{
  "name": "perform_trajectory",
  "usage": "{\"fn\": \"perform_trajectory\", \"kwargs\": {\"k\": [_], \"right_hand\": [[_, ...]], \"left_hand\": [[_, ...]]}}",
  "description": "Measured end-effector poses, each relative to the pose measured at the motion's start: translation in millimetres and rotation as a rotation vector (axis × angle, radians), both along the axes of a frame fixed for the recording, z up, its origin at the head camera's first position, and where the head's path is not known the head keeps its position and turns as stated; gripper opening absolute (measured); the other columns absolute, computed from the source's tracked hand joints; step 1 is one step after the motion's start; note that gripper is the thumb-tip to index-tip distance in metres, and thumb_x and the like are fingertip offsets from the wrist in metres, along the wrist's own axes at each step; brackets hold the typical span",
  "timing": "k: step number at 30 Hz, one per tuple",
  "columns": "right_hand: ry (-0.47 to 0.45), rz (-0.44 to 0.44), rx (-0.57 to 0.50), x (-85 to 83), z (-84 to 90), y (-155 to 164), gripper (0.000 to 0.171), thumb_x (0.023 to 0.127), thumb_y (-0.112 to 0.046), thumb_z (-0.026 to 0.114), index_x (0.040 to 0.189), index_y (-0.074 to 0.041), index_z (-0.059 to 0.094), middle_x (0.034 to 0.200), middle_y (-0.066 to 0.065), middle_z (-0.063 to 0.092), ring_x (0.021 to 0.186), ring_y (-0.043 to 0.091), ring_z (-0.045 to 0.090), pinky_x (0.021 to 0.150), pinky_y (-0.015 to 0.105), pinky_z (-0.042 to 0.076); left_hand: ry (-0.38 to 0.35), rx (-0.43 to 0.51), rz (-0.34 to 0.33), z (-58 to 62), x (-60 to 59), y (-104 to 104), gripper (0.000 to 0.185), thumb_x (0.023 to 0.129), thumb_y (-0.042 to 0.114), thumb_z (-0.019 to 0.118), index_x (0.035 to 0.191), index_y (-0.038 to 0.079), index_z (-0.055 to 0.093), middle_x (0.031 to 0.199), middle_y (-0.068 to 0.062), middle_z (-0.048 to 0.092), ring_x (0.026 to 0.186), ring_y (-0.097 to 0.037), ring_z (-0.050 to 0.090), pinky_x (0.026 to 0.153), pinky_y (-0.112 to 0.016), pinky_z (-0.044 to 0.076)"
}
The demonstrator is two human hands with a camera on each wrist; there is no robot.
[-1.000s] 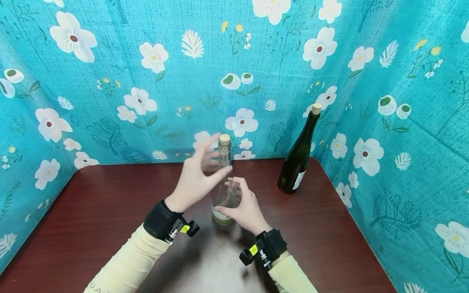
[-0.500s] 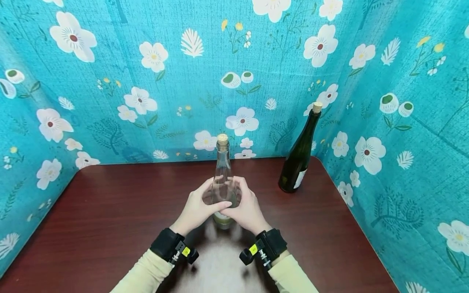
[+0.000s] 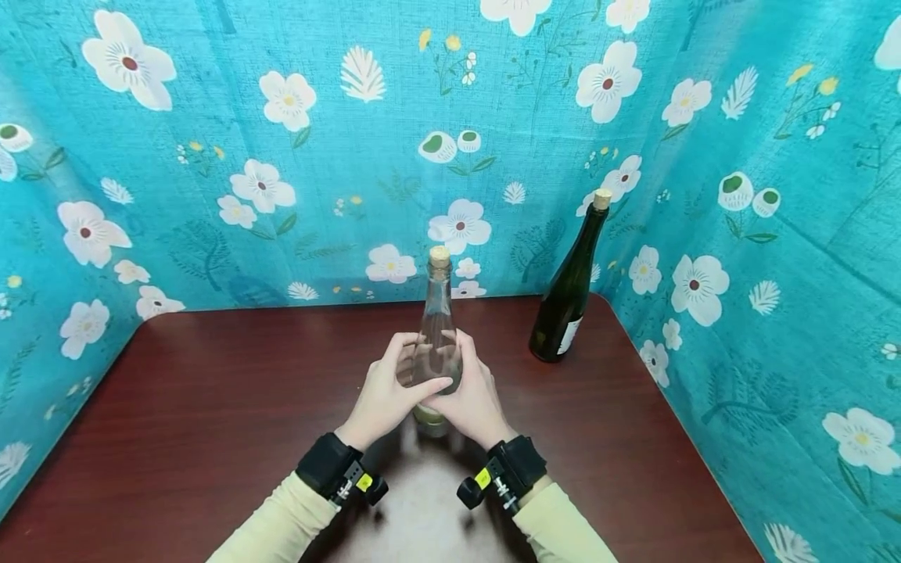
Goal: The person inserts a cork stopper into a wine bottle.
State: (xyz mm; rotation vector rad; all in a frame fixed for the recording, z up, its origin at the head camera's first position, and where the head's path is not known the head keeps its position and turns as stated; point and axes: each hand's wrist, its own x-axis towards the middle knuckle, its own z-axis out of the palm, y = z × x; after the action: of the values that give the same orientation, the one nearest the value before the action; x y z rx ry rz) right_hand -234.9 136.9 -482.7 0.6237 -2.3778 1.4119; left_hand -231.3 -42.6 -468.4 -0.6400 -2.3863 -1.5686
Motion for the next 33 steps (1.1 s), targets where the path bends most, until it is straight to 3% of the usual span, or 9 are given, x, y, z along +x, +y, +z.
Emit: {"fn": "perform_trajectory", "kwargs": {"k": [3,5,9,13,19,23,26,33], "right_hand": [[-0.002,-0.01,-0.033,1.9,4.1,13,0.089,0.075,-0.018,0.093,0.146,-0.025,0.039,0.122,-0.007,0.066,0.104,0.011,0.063,0.06,0.034,0.05],[-0.006,-0.031,-0.045,3.7,7.4,22,0.089,0.074,-0.017,0.094,0.145,-0.023,0.039,0.121,-0.007,0.066,0.112,0.011,0.063,0.071,0.037,0.052],[-0.002,-0.105,-0.053,10.6,19.6,41,0.087,0.074,-0.013,0.094,0.143,-0.014,0.041,0.118,0.002,0.068,0.108,0.022,0.064,0.083,0.044,0.051],[-0.002,-0.212,-0.11,19.8,43.4,61,0.082,0.074,-0.004,0.092,0.139,-0.005,0.042,0.116,0.016,0.068,0.102,0.039,0.063,0.077,0.04,0.05],[-0.004,-0.375,-0.105,25.0,60.4,100,0.078,0.079,-0.007,0.088,0.14,-0.005,0.039,0.12,0.022,0.064,0.106,0.039,0.06,0.076,0.027,0.047],[-0.005,-0.448,-0.083,15.5,51.4,131,0.082,0.08,-0.014,0.089,0.143,-0.01,0.037,0.12,0.015,0.064,0.112,0.029,0.058,0.084,0.029,0.045],[-0.009,-0.505,-0.044,4.8,38.4,153,0.085,0.079,-0.021,0.091,0.145,-0.016,0.037,0.12,0.009,0.063,0.111,0.023,0.056,0.082,0.032,0.042],[-0.041,-0.559,0.008,-0.5,22.6,173,0.086,0.08,-0.023,0.09,0.145,-0.017,0.035,0.12,0.009,0.062,0.107,0.026,0.058,0.081,0.038,0.043]], "left_hand": [[0.067,-0.067,-0.035,3.3,0.9,5,0.069,0.091,0.048,0.076,0.151,0.037,0.044,0.134,0.012,0.063,0.116,-0.005,0.061,0.087,-0.036,0.056],[0.109,-0.097,-0.076,7.8,1.0,5,0.067,0.095,0.042,0.072,0.155,0.036,0.043,0.138,0.013,0.06,0.116,-0.003,0.061,0.088,-0.032,0.056],[0.189,-0.132,-0.111,12.6,1.9,2,0.051,0.099,0.031,0.07,0.148,0.028,0.057,0.135,0.012,0.064,0.113,-0.003,0.063,0.089,-0.029,0.055],[0.24,-0.2,-0.063,11.4,4.3,-2,0.039,0.098,0.034,0.071,0.136,0.025,0.068,0.128,0.013,0.067,0.114,-0.004,0.063,0.093,-0.031,0.053],[0.21,-0.247,-0.022,10.8,6.9,-8,0.034,0.098,0.035,0.071,0.13,0.026,0.071,0.125,0.015,0.068,0.116,0.0,0.061,0.096,-0.031,0.052],[0.182,-0.263,-0.006,13.5,6.9,-12,0.032,0.098,0.035,0.072,0.128,0.026,0.072,0.122,0.013,0.069,0.115,-0.002,0.062,0.095,-0.031,0.052],[0.175,-0.269,-0.001,14.0,6.6,-13,0.031,0.098,0.036,0.071,0.127,0.024,0.073,0.122,0.012,0.07,0.114,-0.004,0.063,0.095,-0.032,0.052],[0.164,-0.26,0.014,13.0,8.3,-17,0.03,0.098,0.038,0.07,0.126,0.025,0.073,0.121,0.014,0.069,0.113,-0.003,0.062,0.094,-0.033,0.052]]}}
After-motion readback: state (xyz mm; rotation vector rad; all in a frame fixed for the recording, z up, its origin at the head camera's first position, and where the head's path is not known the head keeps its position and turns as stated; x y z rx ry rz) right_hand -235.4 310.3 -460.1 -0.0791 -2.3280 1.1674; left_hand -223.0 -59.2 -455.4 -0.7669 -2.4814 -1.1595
